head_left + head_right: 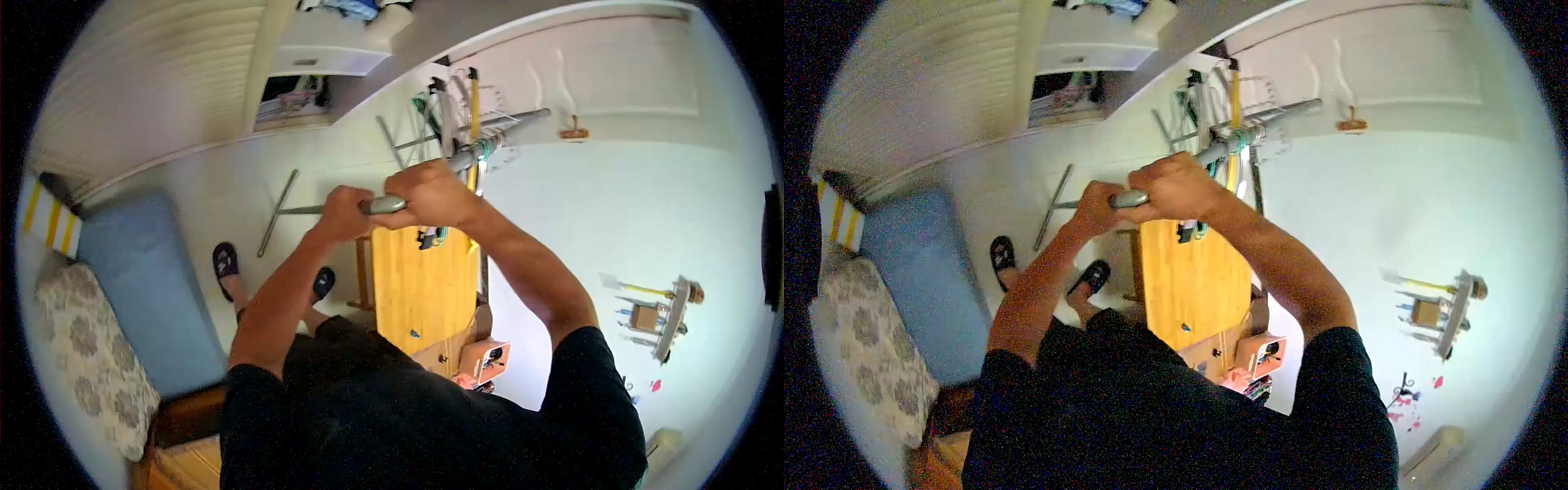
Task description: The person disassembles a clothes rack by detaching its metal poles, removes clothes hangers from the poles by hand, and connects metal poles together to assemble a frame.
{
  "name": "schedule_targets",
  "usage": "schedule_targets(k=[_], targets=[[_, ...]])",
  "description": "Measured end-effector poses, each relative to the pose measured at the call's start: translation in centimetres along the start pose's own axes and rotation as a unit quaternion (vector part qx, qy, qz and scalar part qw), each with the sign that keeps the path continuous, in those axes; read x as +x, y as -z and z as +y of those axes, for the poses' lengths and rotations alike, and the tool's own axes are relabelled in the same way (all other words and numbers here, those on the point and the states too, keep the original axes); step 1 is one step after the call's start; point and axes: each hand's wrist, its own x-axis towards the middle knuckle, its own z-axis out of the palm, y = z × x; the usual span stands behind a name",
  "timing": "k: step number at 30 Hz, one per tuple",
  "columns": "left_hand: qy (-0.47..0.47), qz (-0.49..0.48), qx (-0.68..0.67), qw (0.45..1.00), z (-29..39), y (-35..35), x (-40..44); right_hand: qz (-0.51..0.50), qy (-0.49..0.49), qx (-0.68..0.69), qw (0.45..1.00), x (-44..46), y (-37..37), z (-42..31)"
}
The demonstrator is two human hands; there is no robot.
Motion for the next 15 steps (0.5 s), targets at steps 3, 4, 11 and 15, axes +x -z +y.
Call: schedule_targets(k=[3, 4, 11, 15], targets=[[-0.035, 0.097, 0.051, 0.993, 1.0, -0.8, -0.3, -0.037, -0.025, 0.0, 0.999, 0.1, 0.5, -0.5], [-0.084, 0.162, 0.073, 0.98, 1.1, -1.2, -0.3, -0.039, -0.032, -0.012, 0.999, 0.0, 0.5, -0.5], [-0.032, 0.382, -0.014, 0.923, 1.6, -4.4, 0.8, 0.092, 0.036, -0.002, 0.995, 0.5, -0.3, 0.0], [-0.088, 0.416, 0.075, 0.902, 2.4, -4.0, 0.7, 0.05, 0.009, 0.005, 0.999, 0.0, -0.4, 0.2]])
